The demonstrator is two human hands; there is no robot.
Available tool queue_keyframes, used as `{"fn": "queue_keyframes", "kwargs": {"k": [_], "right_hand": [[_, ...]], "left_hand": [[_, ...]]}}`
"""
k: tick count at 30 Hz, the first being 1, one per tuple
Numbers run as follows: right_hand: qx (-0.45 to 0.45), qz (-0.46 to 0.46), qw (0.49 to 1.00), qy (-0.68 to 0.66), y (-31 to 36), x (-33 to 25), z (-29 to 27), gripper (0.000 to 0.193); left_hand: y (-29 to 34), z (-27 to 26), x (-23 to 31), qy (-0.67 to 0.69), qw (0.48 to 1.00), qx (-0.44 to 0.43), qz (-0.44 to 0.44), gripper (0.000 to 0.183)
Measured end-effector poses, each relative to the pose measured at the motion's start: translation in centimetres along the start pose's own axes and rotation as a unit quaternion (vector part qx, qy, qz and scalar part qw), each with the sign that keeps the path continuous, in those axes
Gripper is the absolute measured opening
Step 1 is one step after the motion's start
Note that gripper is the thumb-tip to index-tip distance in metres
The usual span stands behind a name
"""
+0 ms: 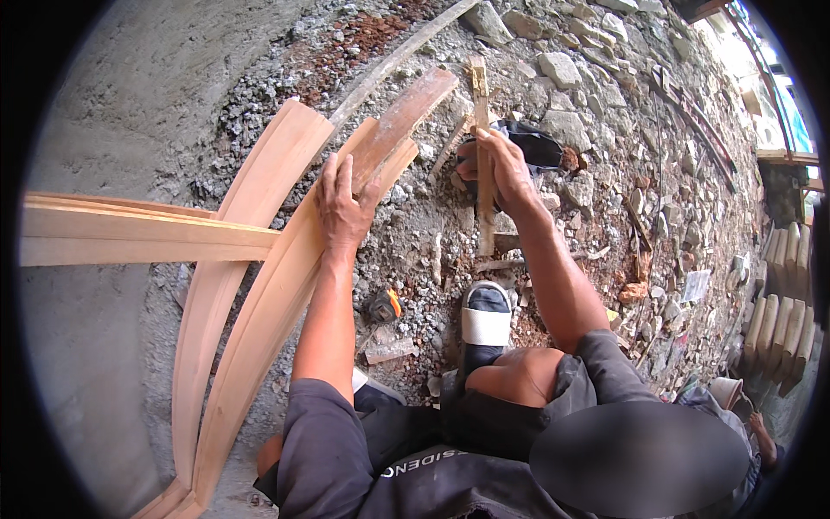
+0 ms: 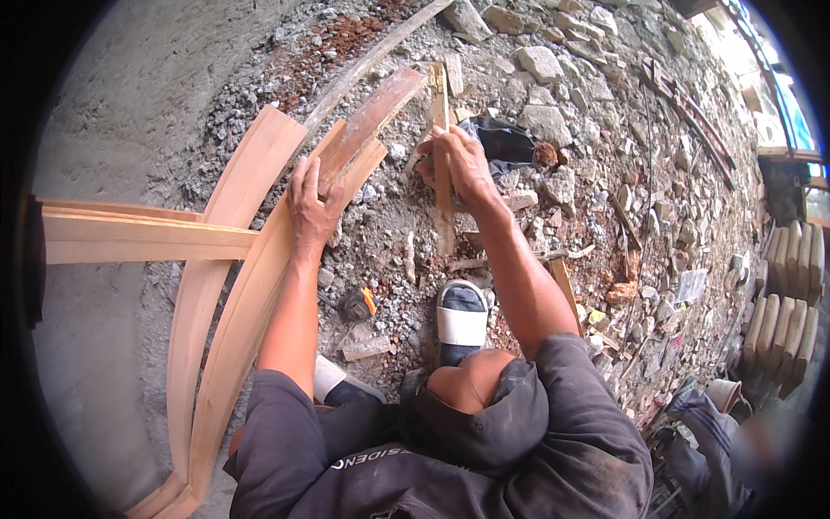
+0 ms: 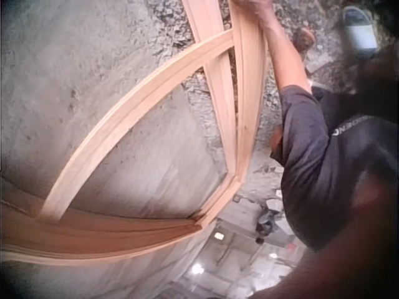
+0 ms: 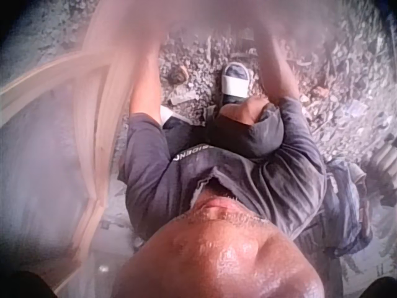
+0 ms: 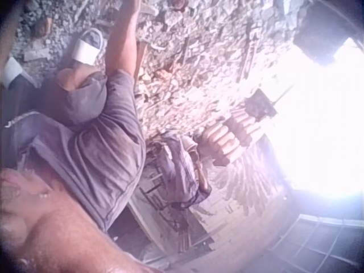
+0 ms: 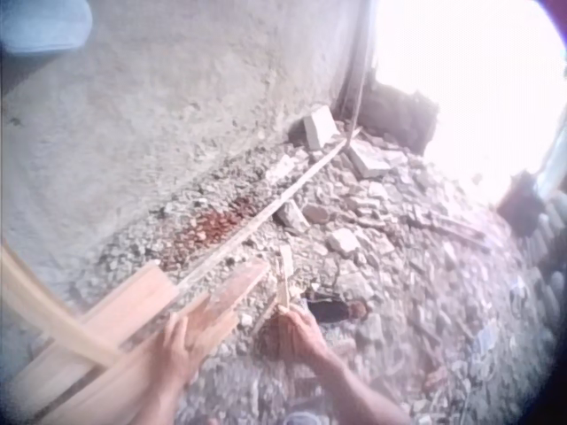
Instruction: The person assembles a wooden frame by measuring, cutting, and hammering nails into wooden planks. They use a tape measure to mark lengths, a hammer to drive nails, and align the planks to form a rectangular structure.
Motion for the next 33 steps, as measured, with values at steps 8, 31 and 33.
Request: {"fn": "queue_keyframes", "kwargs": {"k": [8,31,33], "right_hand": [[0.063,-0.008,0.996,-0.057,1.1,3.6,0.1,0.047],[0.030,-0.035,0.918,0.394,14.2,5.2,-10.0,0.041],[0.016,-0.053,0.868,0.494,16.3,6.2,-11.7,0.037]], "left_hand": [[8.2,-1.5,7.4,0.107,0.982,-0.037,0.152,0.056],[7.0,-13.3,6.1,-0.097,0.928,-0.348,0.094,0.025],[6.8,-12.4,6.4,-0.091,0.928,-0.349,0.097,0.024]]}}
Point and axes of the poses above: each hand's wrist, its own y-axis away from the middle knuckle, its own z-axis out of the palm, x = y × z, the point moved 10 cm from there along -y, towards the middle knuckle, and after that the axes turned 12 degrees about -z, right-handed, at the moved point
